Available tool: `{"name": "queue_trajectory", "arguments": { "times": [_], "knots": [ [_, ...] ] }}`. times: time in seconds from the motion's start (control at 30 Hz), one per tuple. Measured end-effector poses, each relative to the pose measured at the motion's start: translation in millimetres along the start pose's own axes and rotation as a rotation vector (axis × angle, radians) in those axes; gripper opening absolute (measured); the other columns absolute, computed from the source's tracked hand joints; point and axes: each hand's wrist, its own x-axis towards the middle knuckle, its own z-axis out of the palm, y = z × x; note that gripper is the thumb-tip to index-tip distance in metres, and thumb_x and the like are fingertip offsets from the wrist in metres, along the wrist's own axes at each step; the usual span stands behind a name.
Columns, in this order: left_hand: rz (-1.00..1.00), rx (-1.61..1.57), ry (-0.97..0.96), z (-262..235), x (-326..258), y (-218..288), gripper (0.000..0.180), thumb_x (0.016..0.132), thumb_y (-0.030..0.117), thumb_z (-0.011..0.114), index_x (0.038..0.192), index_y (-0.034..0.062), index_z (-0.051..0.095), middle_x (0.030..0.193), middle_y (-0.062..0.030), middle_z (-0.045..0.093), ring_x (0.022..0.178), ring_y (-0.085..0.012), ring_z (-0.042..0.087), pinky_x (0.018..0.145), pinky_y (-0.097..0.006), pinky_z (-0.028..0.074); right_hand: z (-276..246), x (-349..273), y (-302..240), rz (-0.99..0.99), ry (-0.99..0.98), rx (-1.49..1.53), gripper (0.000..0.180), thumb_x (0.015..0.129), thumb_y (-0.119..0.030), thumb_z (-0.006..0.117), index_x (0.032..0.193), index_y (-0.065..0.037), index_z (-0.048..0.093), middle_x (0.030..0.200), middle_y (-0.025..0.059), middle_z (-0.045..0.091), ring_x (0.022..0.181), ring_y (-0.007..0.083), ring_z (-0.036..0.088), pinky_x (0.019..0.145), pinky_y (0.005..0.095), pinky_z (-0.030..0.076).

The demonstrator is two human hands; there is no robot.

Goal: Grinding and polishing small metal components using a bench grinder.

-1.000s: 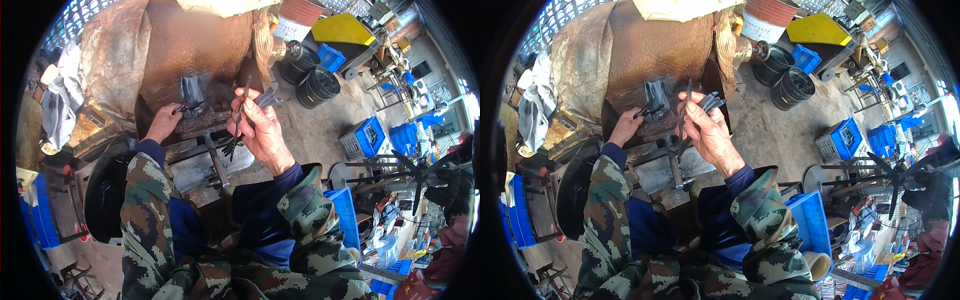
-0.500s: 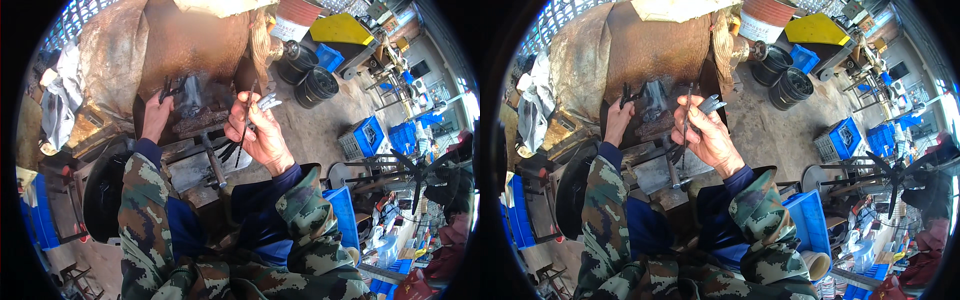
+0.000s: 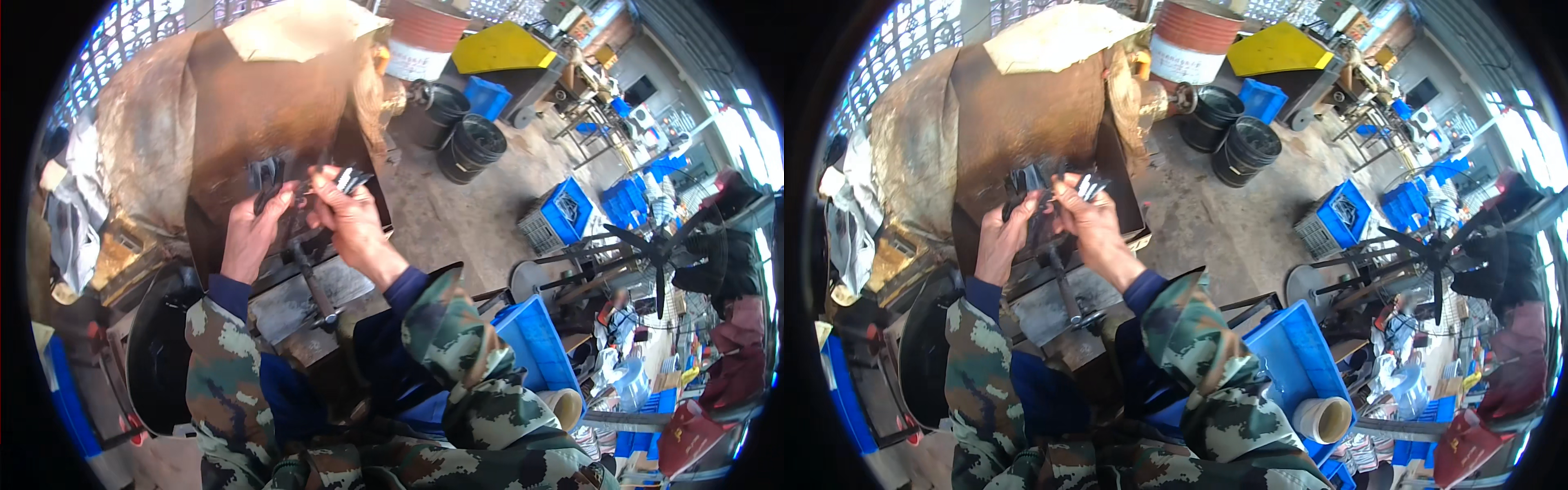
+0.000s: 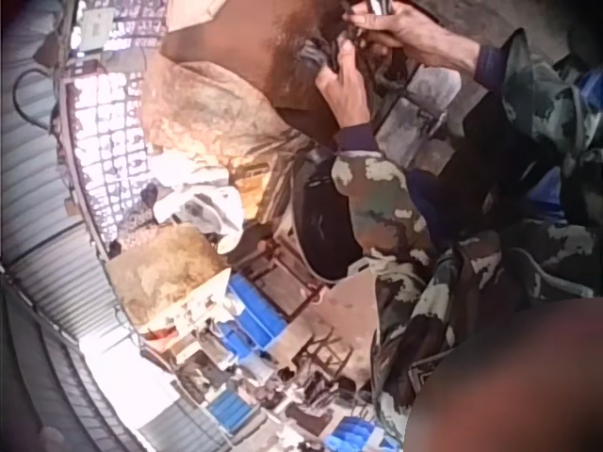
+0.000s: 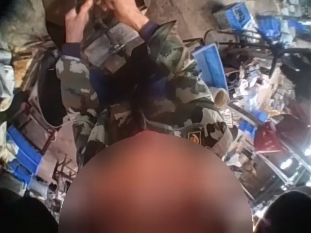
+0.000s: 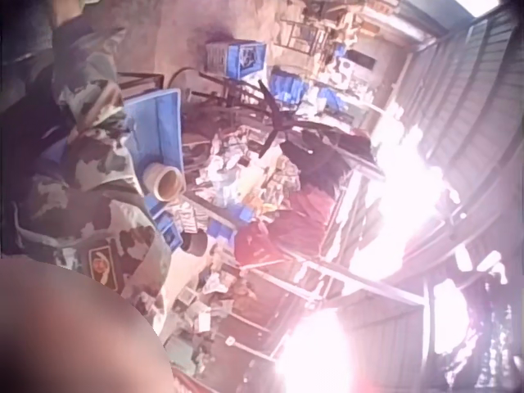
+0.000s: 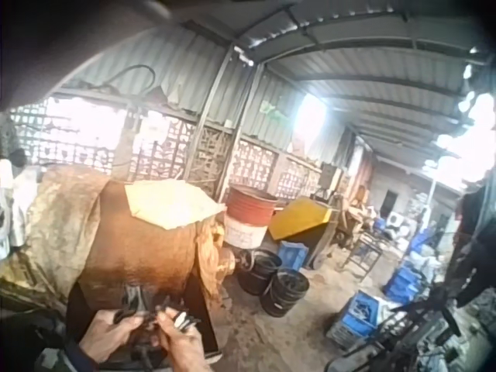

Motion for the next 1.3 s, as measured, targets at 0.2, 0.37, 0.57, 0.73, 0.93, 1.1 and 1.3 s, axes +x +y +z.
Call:
{"name": "queue_trajectory", "arguments": {
  "times": [0.2,0.37,0.57,0.73,0.93,1.1,1.3],
  "knots": [
    [0.095,0.008,0.011,3,12,-26,0.029,0.101,0.027,0.061,0.117,0.0046,0.07,0.067,0.0068,0.055,0.055,-0.0001,0.035,0.048,-0.02,0.024,19,-2,5,-0.112,0.121,-0.163,0.019,0.095,-0.016,0.07,0.109,-0.002,0.067,0.082,0.0031,0.071,0.054,0.0088,0.058,0.046,0.024,0.044],
    [0.105,0.138,0.103,-29,28,-43,0.023,0.101,0.021,0.061,0.09,0.0037,0.071,0.066,0.0058,0.051,0.064,-0.0037,0.043,0.062,-0.021,0.034,1,-2,14,-0.035,0.078,-0.353,0.018,0.096,-0.016,0.069,0.109,-0.003,0.067,0.083,0.0032,0.071,0.057,0.0072,0.058,0.045,0.0245,0.045],
    [-0.125,0.22,0.211,-73,44,-91,0.022,0.099,0.022,0.06,0.1,0.0021,0.07,0.071,0.0035,0.058,0.062,-0.0048,0.05,0.055,-0.025,0.04,-22,-22,0,0.108,0.034,-0.582,0.019,0.096,-0.018,0.068,0.108,-0.003,0.07,0.092,0.0048,0.072,0.066,0.0064,0.061,0.049,0.0233,0.049],
    [-0.085,0.305,0.037,-90,52,-129,0.021,0.094,0.018,0.06,0.1,-0.0001,0.068,0.074,-0.002,0.061,0.066,-0.01,0.055,0.06,-0.027,0.044,-23,-45,-22,-0.149,-0.268,-1.18,0.02,0.091,-0.015,0.071,0.105,0.0,0.071,0.099,0.0165,0.073,0.094,0.0288,0.072,0.081,0.0345,0.054],
    [-0.083,0.472,-0.066,-83,57,-132,0.024,0.086,0.014,0.06,0.103,-0.0005,0.068,0.077,-0.0082,0.063,0.073,-0.0179,0.057,0.07,-0.033,0.046,-37,-58,-19,-0.218,-0.635,-1.368,0.026,0.082,-0.002,0.067,0.108,-0.003,0.069,0.109,0.0124,0.069,0.103,0.0358,0.066,0.083,0.0414,0.055],
    [-0.025,0.446,-0.074,-77,58,-128,0.028,0.087,0.012,0.061,0.111,0.0006,0.069,0.088,-0.0122,0.064,0.079,-0.0225,0.059,0.076,-0.033,0.047,-32,-69,-22,-0.253,-0.79,-1.377,0.038,0.075,0.004,0.067,0.112,-0.005,0.067,0.121,0.0076,0.066,0.109,0.0332,0.064,0.086,0.0422,0.055],
    [0.124,0.518,-0.116,-83,54,-128,0.027,0.087,0.011,0.061,0.111,0.0002,0.069,0.095,-0.014,0.064,0.084,-0.0287,0.061,0.079,-0.036,0.047,-33,-79,-12,-0.165,-0.834,-1.435,0.044,0.074,0.007,0.063,0.115,-0.008,0.068,0.13,0.0052,0.064,0.113,0.0311,0.064,0.089,0.0403,0.056]
  ]
}}
